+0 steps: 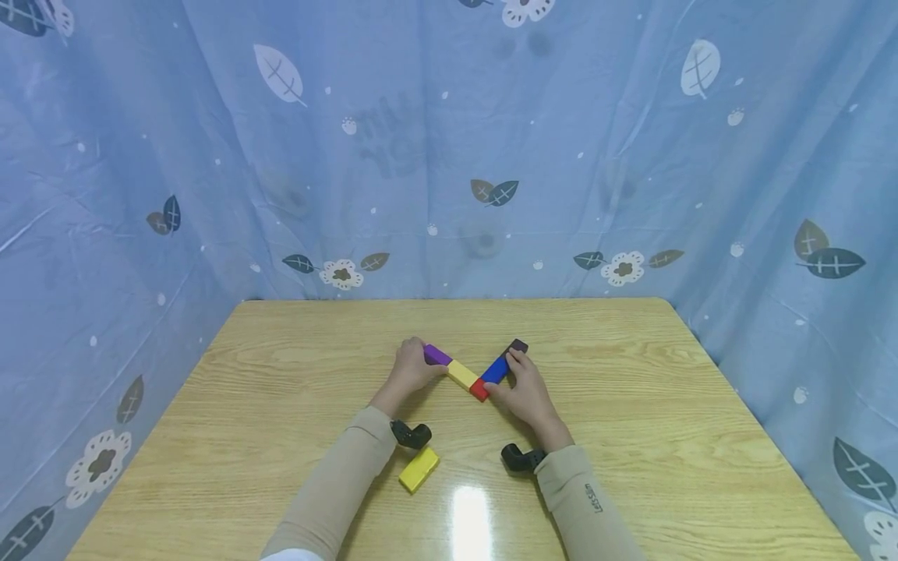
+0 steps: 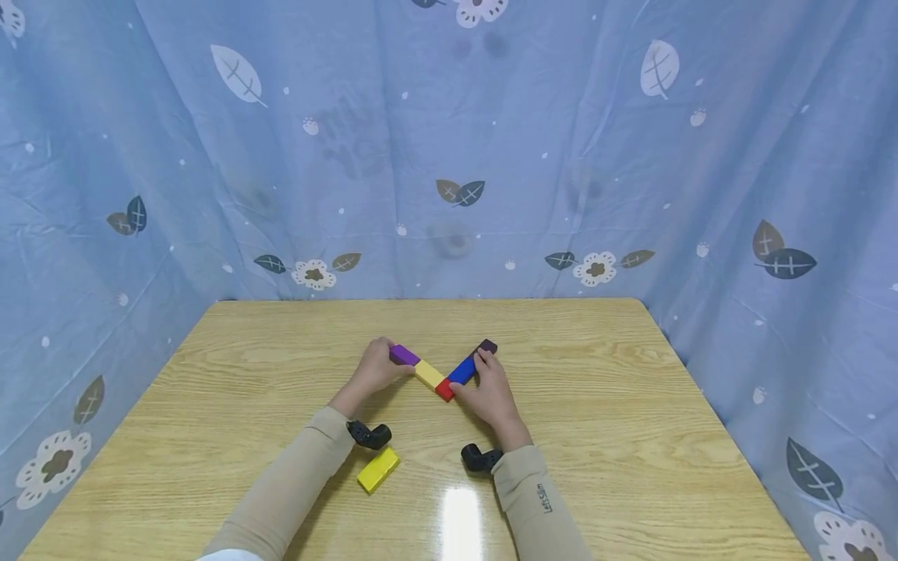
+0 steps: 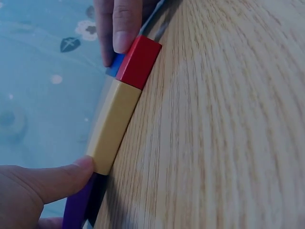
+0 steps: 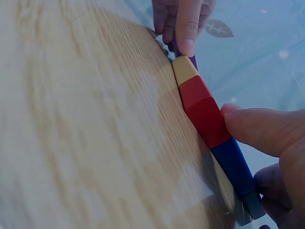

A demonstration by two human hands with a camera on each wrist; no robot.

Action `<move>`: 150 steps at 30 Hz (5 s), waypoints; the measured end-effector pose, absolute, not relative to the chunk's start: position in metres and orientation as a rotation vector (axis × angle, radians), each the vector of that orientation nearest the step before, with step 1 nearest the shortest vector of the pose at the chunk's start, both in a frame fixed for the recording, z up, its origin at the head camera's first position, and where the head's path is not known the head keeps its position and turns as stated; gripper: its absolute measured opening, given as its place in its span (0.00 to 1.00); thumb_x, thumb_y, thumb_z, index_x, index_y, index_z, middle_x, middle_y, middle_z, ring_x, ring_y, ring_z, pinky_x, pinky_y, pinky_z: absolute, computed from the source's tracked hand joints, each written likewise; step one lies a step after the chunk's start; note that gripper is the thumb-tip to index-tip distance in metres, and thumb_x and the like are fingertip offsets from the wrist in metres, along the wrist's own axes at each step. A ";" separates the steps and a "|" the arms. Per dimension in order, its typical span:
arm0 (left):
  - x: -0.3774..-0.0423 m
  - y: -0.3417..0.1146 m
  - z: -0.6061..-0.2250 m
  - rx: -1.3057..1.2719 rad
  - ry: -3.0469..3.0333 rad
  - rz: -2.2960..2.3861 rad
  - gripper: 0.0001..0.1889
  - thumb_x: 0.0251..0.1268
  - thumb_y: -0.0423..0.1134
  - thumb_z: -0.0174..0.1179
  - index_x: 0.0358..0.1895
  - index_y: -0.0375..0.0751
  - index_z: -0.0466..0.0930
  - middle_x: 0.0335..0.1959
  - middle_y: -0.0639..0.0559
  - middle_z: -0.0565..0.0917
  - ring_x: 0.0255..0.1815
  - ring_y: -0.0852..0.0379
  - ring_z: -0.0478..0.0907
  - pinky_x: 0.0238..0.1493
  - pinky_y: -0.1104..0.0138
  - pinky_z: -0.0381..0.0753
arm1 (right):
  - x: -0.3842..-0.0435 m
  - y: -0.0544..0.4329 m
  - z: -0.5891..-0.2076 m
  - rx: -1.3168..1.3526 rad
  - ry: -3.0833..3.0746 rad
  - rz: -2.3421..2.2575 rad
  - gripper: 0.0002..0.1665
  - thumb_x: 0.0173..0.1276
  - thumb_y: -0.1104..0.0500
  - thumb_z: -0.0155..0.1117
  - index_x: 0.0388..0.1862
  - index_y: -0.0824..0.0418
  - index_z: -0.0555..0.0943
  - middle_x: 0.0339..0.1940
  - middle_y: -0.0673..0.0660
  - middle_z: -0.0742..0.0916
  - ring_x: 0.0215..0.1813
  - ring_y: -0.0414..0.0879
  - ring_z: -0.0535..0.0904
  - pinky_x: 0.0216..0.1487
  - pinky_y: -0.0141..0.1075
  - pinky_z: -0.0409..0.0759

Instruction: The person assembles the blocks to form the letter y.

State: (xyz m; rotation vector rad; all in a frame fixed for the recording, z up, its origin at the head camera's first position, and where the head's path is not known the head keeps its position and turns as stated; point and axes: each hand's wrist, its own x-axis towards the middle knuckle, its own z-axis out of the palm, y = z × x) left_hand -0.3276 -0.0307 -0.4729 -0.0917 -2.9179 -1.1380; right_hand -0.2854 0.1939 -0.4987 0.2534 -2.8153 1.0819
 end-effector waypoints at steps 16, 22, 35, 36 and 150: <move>-0.327 -0.032 -0.469 -0.109 -2.999 -1.052 0.28 0.57 0.43 0.67 0.54 0.26 0.70 0.46 0.37 0.71 0.50 0.43 0.69 0.49 0.56 0.74 | -0.287 0.191 -0.500 0.249 -2.820 1.086 0.48 0.59 0.47 0.69 0.69 0.72 0.62 0.73 0.65 0.64 0.74 0.62 0.56 0.71 0.53 0.58; -0.325 -0.036 -0.469 -0.127 -2.986 -1.095 0.30 0.57 0.42 0.67 0.55 0.25 0.69 0.48 0.36 0.72 0.51 0.42 0.70 0.52 0.55 0.76 | -0.287 0.190 -0.500 0.241 -2.825 1.096 0.48 0.59 0.47 0.69 0.69 0.72 0.62 0.73 0.65 0.64 0.74 0.62 0.56 0.72 0.53 0.58; -0.306 -0.069 -0.449 -0.256 -2.788 -1.487 0.33 0.64 0.43 0.60 0.67 0.31 0.60 0.62 0.37 0.70 0.65 0.40 0.67 0.64 0.51 0.70 | -0.288 0.197 -0.498 0.271 -2.794 1.106 0.48 0.59 0.46 0.68 0.68 0.75 0.63 0.72 0.67 0.64 0.73 0.65 0.56 0.70 0.57 0.59; -0.302 -0.071 -0.449 -0.264 -2.782 -1.508 0.32 0.64 0.43 0.61 0.67 0.33 0.61 0.62 0.38 0.71 0.65 0.42 0.67 0.65 0.52 0.69 | -0.288 0.198 -0.498 0.273 -2.792 1.100 0.48 0.59 0.46 0.68 0.68 0.75 0.63 0.72 0.67 0.64 0.72 0.65 0.56 0.70 0.57 0.59; -0.220 -0.067 -0.472 -1.109 -3.031 -1.288 0.38 0.53 0.55 0.68 0.67 0.48 0.65 0.62 0.55 0.72 0.60 0.57 0.71 0.63 0.62 0.71 | -0.287 0.197 -0.499 0.245 -2.846 1.089 0.48 0.61 0.45 0.67 0.70 0.72 0.61 0.74 0.66 0.62 0.74 0.64 0.54 0.71 0.55 0.57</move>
